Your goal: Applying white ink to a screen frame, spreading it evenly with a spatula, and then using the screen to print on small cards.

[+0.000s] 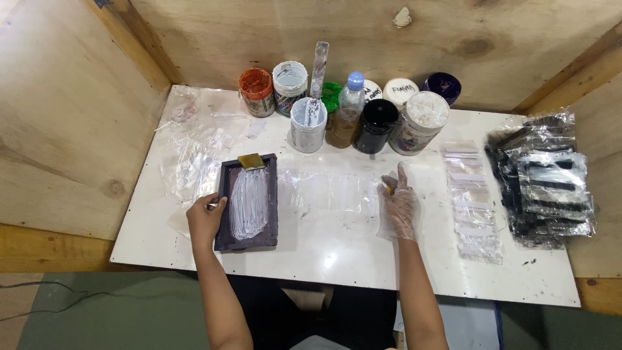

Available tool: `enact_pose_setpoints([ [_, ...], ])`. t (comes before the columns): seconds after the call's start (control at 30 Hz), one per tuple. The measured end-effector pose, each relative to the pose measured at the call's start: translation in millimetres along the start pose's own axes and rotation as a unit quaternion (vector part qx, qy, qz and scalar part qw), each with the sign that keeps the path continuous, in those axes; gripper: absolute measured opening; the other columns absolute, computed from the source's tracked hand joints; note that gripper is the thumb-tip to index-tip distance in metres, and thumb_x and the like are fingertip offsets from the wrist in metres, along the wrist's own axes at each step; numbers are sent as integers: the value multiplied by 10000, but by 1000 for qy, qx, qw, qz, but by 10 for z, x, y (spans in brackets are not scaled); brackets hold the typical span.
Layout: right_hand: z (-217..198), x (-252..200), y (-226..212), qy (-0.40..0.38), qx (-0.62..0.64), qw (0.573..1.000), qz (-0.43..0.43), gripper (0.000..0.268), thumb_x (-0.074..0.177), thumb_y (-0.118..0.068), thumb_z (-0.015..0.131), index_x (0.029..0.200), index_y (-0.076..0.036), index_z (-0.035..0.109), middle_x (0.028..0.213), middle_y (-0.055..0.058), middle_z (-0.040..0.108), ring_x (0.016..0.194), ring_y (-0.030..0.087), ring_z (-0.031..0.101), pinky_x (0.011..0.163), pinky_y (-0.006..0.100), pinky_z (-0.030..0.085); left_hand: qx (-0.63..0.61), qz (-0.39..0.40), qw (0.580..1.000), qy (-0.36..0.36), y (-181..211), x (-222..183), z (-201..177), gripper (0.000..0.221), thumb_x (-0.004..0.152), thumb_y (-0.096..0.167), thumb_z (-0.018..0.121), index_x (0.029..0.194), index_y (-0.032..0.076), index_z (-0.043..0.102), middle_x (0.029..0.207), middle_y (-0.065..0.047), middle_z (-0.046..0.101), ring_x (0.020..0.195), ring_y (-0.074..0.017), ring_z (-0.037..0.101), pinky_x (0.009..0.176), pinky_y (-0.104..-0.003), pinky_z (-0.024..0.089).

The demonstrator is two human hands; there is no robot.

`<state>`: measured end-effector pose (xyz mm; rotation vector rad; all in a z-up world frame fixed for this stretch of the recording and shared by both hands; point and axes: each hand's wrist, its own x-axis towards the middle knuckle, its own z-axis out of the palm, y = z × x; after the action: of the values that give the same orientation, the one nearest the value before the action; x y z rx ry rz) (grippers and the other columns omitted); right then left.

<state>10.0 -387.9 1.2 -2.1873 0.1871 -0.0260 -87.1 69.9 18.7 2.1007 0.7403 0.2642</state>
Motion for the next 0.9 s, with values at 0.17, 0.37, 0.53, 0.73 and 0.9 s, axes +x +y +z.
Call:
enact_pose_setpoints([
  [0.17, 234, 378, 366, 10, -56, 998, -8, 814, 901, -247, 697, 1622, -237, 319, 1089, 131, 751, 1083, 359, 687, 964, 479, 519, 2, 7, 1000, 15, 17, -61, -126, 318, 927, 139, 772, 1181, -51, 743, 1025, -229, 733, 855, -268, 663, 694, -371, 539],
  [0.37, 382, 523, 545, -6, -105, 994, 4, 782, 905, -230, 697, 1605, -320, 359, 983, 119, 761, 1012, 351, 714, 931, 474, 536, -1, 4, 999, 39, -12, -126, -213, 303, 930, 118, 775, 1178, -53, 745, 1007, -225, 729, 836, -245, 652, 667, -351, 532],
  [0.53, 81, 88, -96, 13, -24, 999, 22, 672, 908, -190, 675, 1536, -319, 475, 948, 70, 756, 945, 289, 725, 869, 440, 561, -2, -13, 999, 48, -35, -170, -290, 316, 926, 130, 781, 1187, -46, 743, 1008, -213, 735, 831, -233, 654, 659, -342, 538],
  [0.73, -178, 41, 102, 127, 74, 989, -6, 567, 906, -51, 652, 1451, -192, 578, 956, 111, 718, 933, 273, 694, 809, 414, 551, 21, 1, 1000, -9, -69, -251, -193, 342, 911, 197, 769, 1180, -15, 750, 1050, -222, 749, 851, -344, 695, 692, -430, 546],
  [0.9, -213, 184, 566, 179, 125, 976, -16, 609, 880, -49, 630, 1478, -152, 576, 974, 88, 669, 911, 185, 606, 837, 341, 523, 35, 13, 997, -74, -66, -310, 66, 326, 912, 221, 753, 1174, 28, 772, 1018, -185, 760, 837, -318, 710, 697, -405, 557],
])
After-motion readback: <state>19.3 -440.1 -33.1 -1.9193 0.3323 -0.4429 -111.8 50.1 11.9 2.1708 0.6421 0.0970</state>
